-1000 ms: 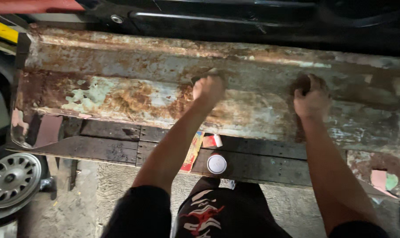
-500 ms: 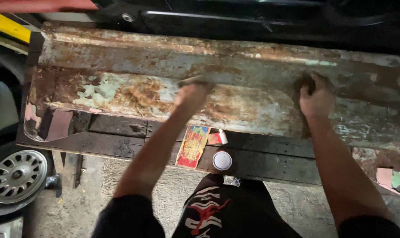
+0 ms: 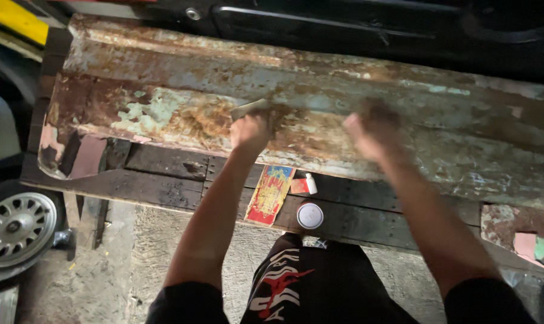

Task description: The person uses a sanding block to sand a long, rusty metal panel resting on a wooden workbench. The person moves the sanding block back and forth along the surface, removing rust and old paint.

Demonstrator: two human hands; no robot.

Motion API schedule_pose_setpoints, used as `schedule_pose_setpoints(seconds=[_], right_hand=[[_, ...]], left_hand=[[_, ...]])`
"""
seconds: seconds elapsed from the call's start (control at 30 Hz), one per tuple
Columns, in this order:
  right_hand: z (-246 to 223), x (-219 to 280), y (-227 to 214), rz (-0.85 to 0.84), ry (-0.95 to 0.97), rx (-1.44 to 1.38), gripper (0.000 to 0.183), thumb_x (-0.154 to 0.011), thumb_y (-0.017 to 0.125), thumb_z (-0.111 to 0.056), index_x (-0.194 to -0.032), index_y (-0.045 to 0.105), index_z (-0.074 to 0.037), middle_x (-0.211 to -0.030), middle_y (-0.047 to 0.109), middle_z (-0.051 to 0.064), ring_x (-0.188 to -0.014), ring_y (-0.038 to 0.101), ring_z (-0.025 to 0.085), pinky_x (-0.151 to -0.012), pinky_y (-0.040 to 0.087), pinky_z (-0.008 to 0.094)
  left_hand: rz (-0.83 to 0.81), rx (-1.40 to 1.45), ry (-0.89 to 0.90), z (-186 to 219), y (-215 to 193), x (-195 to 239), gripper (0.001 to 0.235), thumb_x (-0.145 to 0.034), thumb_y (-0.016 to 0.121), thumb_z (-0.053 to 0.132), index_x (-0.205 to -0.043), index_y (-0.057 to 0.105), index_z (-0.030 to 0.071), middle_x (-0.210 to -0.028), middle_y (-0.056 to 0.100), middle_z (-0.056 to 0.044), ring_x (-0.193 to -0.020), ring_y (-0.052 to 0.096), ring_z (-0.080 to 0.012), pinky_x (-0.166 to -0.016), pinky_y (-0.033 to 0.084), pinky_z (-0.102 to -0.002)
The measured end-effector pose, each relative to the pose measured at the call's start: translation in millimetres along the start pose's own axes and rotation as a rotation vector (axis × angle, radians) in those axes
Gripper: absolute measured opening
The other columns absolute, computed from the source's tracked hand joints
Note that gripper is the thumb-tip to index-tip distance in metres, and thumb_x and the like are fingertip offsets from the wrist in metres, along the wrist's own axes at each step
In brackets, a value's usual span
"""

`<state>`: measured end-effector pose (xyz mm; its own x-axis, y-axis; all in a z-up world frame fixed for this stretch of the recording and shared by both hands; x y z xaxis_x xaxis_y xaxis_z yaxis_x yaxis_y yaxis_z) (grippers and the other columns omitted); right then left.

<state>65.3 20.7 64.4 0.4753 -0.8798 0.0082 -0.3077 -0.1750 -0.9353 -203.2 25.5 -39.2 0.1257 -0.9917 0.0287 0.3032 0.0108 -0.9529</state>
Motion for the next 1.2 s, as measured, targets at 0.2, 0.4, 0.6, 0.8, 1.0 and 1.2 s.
schedule_pose_setpoints(seconds=[0.2,0.4,0.6,0.8,1.0,1.2], right_hand=[[16.5,-16.6,37.1,-0.044,-0.026,0.023,0.056,-0.104,0.057,-0.047,-0.145,0.049,-0.009,-0.148,0.053,0.021,-0.136,0.049,0.036,-0.118,0.035,0.049],[-4.4,-15.3,28.7,-0.065,0.106,0.078,0.063,-0.102,0.056,-0.046,-0.15,0.049,-0.006,-0.14,0.058,0.025,-0.127,0.055,0.04,-0.109,0.038,0.057],[-43.2,-26.4,9.5,0.021,-0.105,-0.125,0.029,-0.103,0.058,-0.045,-0.12,0.055,-0.022,-0.132,0.067,0.02,-0.128,0.061,0.037,-0.111,0.047,0.049],[-7.4,-15.4,40.2,-0.11,-0.098,0.057,0.041,-0.096,0.063,-0.03,-0.135,0.067,-0.017,-0.141,0.063,0.015,-0.126,0.06,0.033,-0.109,0.047,0.049],[-25.8,22.2,5.9,0.078,-0.31,0.155,0.046,-0.088,0.074,-0.031,-0.128,0.069,-0.008,-0.136,0.061,0.017,-0.131,0.053,0.036,-0.119,0.036,0.056],[-21.4,55.7,0.2,0.241,-0.205,-0.211,0.075,-0.088,0.07,-0.043,-0.139,0.055,0.01,-0.147,0.048,0.03,-0.135,0.047,0.046,-0.109,0.04,0.056]], left_hand=[[0.097,0.007,0.031,-1.8,2.2,-2.0,0.054,-0.103,0.044,0.056,-0.093,0.076,0.013,-0.087,0.073,-0.023,-0.078,0.071,-0.0472,-0.072,0.059,-0.057],[0.105,-0.068,0.111,3.6,10.7,4.1,0.054,-0.105,0.044,0.055,-0.087,0.075,0.014,-0.082,0.073,-0.019,-0.072,0.073,-0.0417,-0.064,0.06,-0.054],[0.067,-0.059,0.127,8.7,-4.3,4.8,0.051,-0.104,0.043,0.052,-0.09,0.076,0.016,-0.081,0.075,-0.018,-0.064,0.072,-0.0399,-0.056,0.059,-0.053],[-0.086,-0.028,0.03,9.6,6.8,-3.5,0.058,-0.107,0.041,0.059,-0.097,0.077,0.015,-0.087,0.075,-0.019,-0.075,0.074,-0.0398,-0.068,0.061,-0.052],[-0.055,-0.018,0.052,-0.3,8.8,0.5,0.055,-0.101,0.041,0.058,-0.103,0.076,0.016,-0.092,0.074,-0.022,-0.079,0.072,-0.0457,-0.068,0.059,-0.058],[-0.093,0.012,0.011,7.1,3.2,4.0,0.057,-0.105,0.041,0.06,-0.096,0.076,0.015,-0.088,0.074,-0.021,-0.079,0.073,-0.0441,-0.072,0.059,-0.057]])
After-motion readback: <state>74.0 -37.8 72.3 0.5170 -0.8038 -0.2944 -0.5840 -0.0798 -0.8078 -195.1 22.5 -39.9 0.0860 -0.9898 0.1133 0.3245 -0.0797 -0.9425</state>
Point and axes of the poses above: each hand's wrist, its own x-axis away from the middle knuckle, its own y-axis out of the palm, z = x × y, the point moved 9 cm from there along -x, towards the middle knuckle
